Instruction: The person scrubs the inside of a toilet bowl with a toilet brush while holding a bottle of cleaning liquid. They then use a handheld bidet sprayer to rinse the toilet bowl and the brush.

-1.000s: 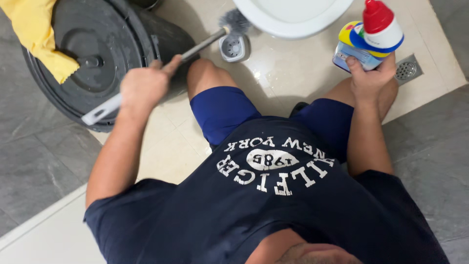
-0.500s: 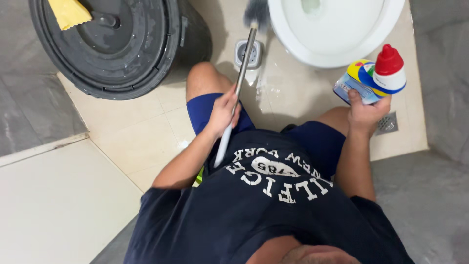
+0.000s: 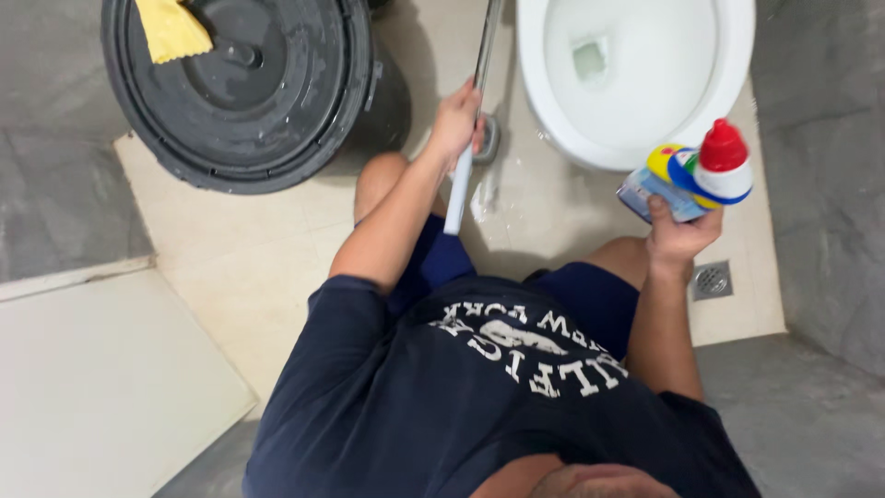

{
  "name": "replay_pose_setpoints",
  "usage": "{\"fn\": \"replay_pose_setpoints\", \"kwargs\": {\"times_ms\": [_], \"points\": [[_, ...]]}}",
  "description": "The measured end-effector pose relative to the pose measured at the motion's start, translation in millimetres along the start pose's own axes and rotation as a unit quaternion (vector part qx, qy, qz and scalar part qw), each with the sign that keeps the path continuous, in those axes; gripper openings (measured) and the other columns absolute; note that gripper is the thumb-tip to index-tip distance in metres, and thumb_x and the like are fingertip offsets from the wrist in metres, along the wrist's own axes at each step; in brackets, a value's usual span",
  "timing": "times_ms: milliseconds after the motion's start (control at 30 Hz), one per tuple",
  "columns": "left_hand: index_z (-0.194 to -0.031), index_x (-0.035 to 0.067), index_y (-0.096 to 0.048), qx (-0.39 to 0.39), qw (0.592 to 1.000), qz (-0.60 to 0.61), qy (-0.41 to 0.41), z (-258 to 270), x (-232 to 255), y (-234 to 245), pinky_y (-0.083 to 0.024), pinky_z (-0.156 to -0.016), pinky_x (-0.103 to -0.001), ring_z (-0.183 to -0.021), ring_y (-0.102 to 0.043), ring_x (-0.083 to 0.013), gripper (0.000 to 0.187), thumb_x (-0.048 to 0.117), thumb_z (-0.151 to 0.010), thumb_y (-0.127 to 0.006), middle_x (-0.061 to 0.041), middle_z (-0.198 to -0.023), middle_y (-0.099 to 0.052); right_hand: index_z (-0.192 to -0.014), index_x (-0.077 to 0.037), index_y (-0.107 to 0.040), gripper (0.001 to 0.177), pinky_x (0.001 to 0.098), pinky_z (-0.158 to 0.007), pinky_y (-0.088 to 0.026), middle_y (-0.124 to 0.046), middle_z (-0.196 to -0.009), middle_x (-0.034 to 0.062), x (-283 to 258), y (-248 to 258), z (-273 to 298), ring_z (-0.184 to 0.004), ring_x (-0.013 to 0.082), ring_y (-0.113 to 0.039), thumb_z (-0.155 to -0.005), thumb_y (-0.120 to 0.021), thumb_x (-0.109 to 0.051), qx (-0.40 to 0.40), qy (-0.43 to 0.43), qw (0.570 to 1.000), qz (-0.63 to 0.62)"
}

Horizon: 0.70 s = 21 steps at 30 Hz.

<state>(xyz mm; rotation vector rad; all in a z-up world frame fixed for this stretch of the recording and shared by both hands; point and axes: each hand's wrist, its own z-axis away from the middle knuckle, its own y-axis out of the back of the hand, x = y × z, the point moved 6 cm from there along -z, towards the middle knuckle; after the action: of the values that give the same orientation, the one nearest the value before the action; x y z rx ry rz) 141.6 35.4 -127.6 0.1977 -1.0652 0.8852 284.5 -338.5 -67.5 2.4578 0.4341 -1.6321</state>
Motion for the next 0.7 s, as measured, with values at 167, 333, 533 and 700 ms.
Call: {"fn": "replay_pose_setpoints", "kwargs": {"times_ms": [167, 333, 533, 700], "points": [[-0.158, 0.008, -0.032, 0.034, 0.983, -0.151, -0.094, -45, -7, -14, -0.046, -0.035, -0.034, -0.036, -0.048, -0.0168, 0.055, 0.024, -0.106, -0.042, -0.007, -0.056, -0.049, -0.139, 0.008, -0.055, 0.061, 0.0381, -0.111, -0.053, -0.067, -0.134, 0.0161, -12, -5, 18, -0.124, 0.0252, -0.067, -0.098, -0.091, -0.019, -0.019, -0.028, 0.999, 0.028], [-0.158, 0.005, -0.038, 0.106, 0.862, -0.325, -0.375, -5, -32, 4, -0.056, -0.057, -0.036, -0.061, -0.069, -0.0232, 0.054, 0.025, -0.109, -0.048, -0.015, -0.077, -0.068, -0.139, 0.007, -0.056, 0.068, 0.0407, -0.115, -0.053, -0.067, -0.133, 0.0156, -13, -12, 24, -0.123, 0.0247, -0.067, -0.092, -0.092, -0.026, -0.011, 0.009, 0.999, 0.052], [-0.158, 0.005, -0.022, 0.088, 0.938, -0.298, -0.154, -58, -5, -41, -0.055, -0.056, -0.048, -0.060, -0.070, -0.0369, 0.064, 0.022, -0.101, -0.046, -0.026, -0.079, -0.072, -0.138, 0.007, -0.054, 0.074, 0.0418, -0.111, -0.054, -0.067, -0.131, 0.0158, -43, -47, 29, -0.120, 0.0254, -0.068, -0.088, -0.093, -0.032, -0.039, -0.005, 0.998, 0.047], [-0.160, 0.001, -0.015, 0.041, 0.901, -0.386, -0.193, -37, -15, -9, -0.057, -0.069, -0.055, -0.072, -0.071, -0.0453, 0.067, 0.022, -0.104, -0.045, -0.028, -0.082, -0.071, -0.138, 0.006, -0.053, 0.072, 0.0430, -0.114, -0.055, -0.067, -0.132, 0.0162, -58, -76, 30, -0.122, 0.0261, -0.069, -0.090, -0.092, -0.030, -0.054, 0.011, 0.998, 0.039]]}}
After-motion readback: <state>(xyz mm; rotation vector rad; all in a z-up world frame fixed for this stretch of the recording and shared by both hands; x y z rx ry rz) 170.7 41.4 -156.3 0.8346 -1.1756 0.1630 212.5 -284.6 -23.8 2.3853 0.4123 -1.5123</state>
